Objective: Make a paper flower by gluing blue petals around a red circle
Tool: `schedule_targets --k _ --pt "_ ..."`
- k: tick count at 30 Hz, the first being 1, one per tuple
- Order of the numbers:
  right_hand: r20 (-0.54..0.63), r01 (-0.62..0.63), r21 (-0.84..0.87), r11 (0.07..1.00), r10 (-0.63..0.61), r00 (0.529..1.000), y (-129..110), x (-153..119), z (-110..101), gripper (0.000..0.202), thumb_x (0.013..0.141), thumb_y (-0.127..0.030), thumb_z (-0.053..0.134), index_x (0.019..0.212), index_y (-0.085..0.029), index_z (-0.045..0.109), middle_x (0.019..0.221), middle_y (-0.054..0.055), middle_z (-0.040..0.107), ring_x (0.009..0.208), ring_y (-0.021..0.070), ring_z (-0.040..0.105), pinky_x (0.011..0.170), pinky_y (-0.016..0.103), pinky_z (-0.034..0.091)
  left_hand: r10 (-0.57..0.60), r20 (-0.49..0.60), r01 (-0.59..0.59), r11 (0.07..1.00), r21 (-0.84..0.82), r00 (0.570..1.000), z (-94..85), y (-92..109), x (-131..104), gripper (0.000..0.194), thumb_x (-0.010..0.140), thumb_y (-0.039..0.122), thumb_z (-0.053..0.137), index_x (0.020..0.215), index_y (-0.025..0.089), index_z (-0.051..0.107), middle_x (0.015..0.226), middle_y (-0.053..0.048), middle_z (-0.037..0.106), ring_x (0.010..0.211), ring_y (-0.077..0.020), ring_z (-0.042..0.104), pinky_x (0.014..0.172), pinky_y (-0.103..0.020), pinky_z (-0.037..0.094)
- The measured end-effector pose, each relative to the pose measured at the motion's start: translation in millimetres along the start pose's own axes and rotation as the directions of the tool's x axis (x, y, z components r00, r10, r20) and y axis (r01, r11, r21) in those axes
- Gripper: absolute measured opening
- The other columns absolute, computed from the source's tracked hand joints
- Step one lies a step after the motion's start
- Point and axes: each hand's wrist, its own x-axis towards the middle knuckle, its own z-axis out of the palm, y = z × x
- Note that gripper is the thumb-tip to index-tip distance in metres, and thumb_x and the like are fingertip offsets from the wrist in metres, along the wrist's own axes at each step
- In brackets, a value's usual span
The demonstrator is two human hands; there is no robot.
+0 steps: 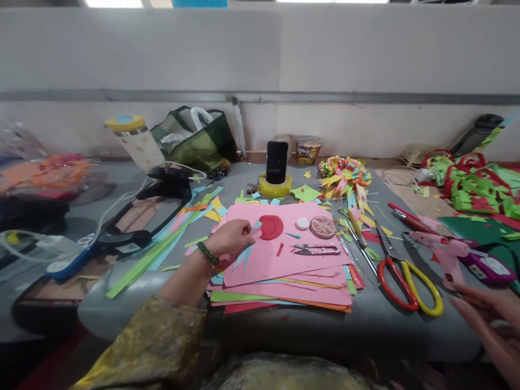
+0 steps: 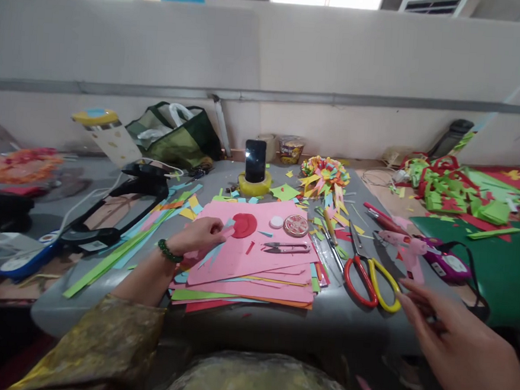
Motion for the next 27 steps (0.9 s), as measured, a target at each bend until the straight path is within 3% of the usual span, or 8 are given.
schedule_targets --k 3,7,11,13,16,18,23,27 --pt "0.0 0.079 0.224 0.971 -0.082 0.997 -59.7 19.7 -0.8 0.058 0.082 -0.079 0.04 0.08 -0.029 0.07 0.07 0.008 0.074 0.047 0.0187 0.062 0.047 0.031 0.052 0.057 0.061 -0.054 0.997 -0.052 0.996 -4.5 4.7 -5.8 0.044 0.068 0.039 0.063 0.044 0.022 0.03 0.047 0.006 0.028 0.048 -0.0096 0.027 0.049 -0.027 0.019" --pt "0.068 0.208 0.545 0.812 -0.291 0.954 -111.3 42.5 22.1 0.04 0.089 -0.059 0.05 0.086 -0.024 0.07 0.081 0.007 0.074 0.068 0.0181 0.069 0.06 0.029 0.056 0.234 0.19 -0.162 0.93 -0.33 0.954 -10.7 20.6 -15.4 0.046 0.067 0.053 0.065 0.053 0.021 0.035 0.054 0.006 0.031 0.052 -0.0088 0.03 0.05 -0.024 0.024" --pt "0.183 0.074 0.768 0.636 -0.328 0.927 -149.7 73.1 67.2 0.04 0.086 -0.049 0.057 0.114 -0.02 0.063 0.106 0.011 0.071 0.085 0.0189 0.069 0.064 0.029 0.057 0.338 0.404 -0.145 0.888 -0.437 0.85 -1.4 40.0 -16.5 0.043 0.069 0.057 0.067 0.064 0.019 0.047 0.056 0.005 0.043 0.052 -0.0089 0.036 0.049 -0.023 0.028" --pt "0.26 -0.002 0.793 0.609 -0.336 0.905 -165.7 90.6 88.6 0.044 0.079 -0.042 0.066 0.116 -0.02 0.062 0.1 0.009 0.071 0.078 0.0169 0.067 0.062 0.028 0.056 0.329 0.415 -0.136 0.893 -0.429 0.848 5.7 45.5 -12.5 0.044 0.069 0.057 0.068 0.066 0.018 0.049 0.054 0.006 0.043 0.049 -0.0079 0.034 0.047 -0.022 0.026" --pt "0.351 -0.106 0.79 0.604 -0.303 0.886 -180.8 112.3 109.0 0.032 0.071 -0.026 0.067 0.102 -0.017 0.065 0.064 -0.003 0.063 0.057 0.0119 0.059 0.052 0.023 0.048 0.323 0.364 -0.15 0.89 -0.431 0.873 10.7 46.7 -2.4 0.047 0.07 0.061 0.067 0.063 0.018 0.049 0.05 0.007 0.039 0.046 -0.0066 0.03 0.045 -0.022 0.022" --pt "0.411 -0.192 0.792 0.579 -0.274 0.869 -184.7 121.2 115.4 0.025 0.07 -0.023 0.066 0.093 -0.016 0.065 0.053 -0.007 0.056 0.049 0.0103 0.055 0.048 0.022 0.044 0.339 0.335 -0.16 0.872 -0.463 0.879 10.5 43.9 5.5 0.052 0.07 0.065 0.065 0.058 0.018 0.048 0.049 0.007 0.034 0.046 -0.0062 0.027 0.045 -0.022 0.021" --pt "0.426 -0.275 0.815 0.51 -0.204 0.881 -184.0 126.7 129.8 0.018 0.067 -0.029 0.067 0.081 -0.018 0.063 0.048 -0.007 0.056 0.048 0.0119 0.058 0.049 0.023 0.047 0.294 0.326 -0.035 0.787 -0.615 0.899 12.7 30.2 21.3 0.058 0.061 0.068 0.07 0.053 0.019 0.04 0.05 0.008 0.031 0.048 -0.0055 0.024 0.046 -0.023 0.019" --pt "0.414 -0.283 0.817 0.503 -0.171 0.894 -181.7 122.9 146.2 0.022 0.066 -0.035 0.07 0.078 -0.019 0.063 0.051 -0.005 0.059 0.048 0.0125 0.059 0.05 0.024 0.048 0.259 0.336 0.026 0.756 -0.654 0.905 18.2 18.2 23.2 0.054 0.061 0.065 0.072 0.056 0.018 0.045 0.05 0.008 0.033 0.048 -0.0055 0.024 0.046 -0.023 0.019"
